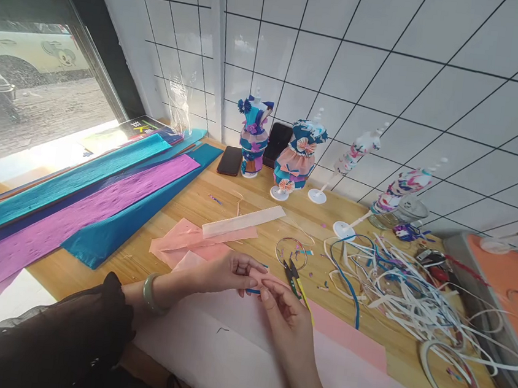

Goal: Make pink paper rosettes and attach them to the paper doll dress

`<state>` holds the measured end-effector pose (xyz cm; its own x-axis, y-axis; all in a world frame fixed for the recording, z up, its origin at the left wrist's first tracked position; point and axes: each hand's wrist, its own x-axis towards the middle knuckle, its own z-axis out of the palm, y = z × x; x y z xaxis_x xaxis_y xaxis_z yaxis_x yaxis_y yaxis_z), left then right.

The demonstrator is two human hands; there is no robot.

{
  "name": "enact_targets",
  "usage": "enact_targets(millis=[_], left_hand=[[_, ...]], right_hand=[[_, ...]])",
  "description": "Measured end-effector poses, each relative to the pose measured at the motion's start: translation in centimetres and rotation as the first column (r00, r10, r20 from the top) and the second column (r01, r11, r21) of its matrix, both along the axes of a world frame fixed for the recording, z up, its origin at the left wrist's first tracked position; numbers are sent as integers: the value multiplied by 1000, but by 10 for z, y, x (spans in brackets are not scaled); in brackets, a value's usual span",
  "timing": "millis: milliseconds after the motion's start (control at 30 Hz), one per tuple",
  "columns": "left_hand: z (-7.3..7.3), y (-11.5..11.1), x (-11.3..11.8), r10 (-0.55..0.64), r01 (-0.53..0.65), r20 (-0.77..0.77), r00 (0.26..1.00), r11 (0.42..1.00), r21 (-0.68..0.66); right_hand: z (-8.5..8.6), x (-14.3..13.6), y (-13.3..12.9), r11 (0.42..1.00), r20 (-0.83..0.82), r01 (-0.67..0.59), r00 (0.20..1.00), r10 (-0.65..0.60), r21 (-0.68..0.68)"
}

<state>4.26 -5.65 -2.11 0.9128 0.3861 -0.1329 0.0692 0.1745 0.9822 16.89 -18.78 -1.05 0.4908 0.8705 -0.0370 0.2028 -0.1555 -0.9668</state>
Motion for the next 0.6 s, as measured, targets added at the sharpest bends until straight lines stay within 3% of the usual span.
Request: enact_targets(millis=[133, 367, 600], left_hand=[[-4, 0, 1, 1, -1, -5, 1000, 1000, 12], [2, 0, 0, 18, -18, 0, 1000, 1000, 3], [8, 0, -3, 32, -32, -10, 999, 999, -18]], right_hand=[[0, 0, 1, 1000, 74, 10, 997, -10, 1], [0, 0, -1, 999, 119, 45, 992, -45, 9], [-6, 4, -3, 997, 332, -18, 943, -8, 75]])
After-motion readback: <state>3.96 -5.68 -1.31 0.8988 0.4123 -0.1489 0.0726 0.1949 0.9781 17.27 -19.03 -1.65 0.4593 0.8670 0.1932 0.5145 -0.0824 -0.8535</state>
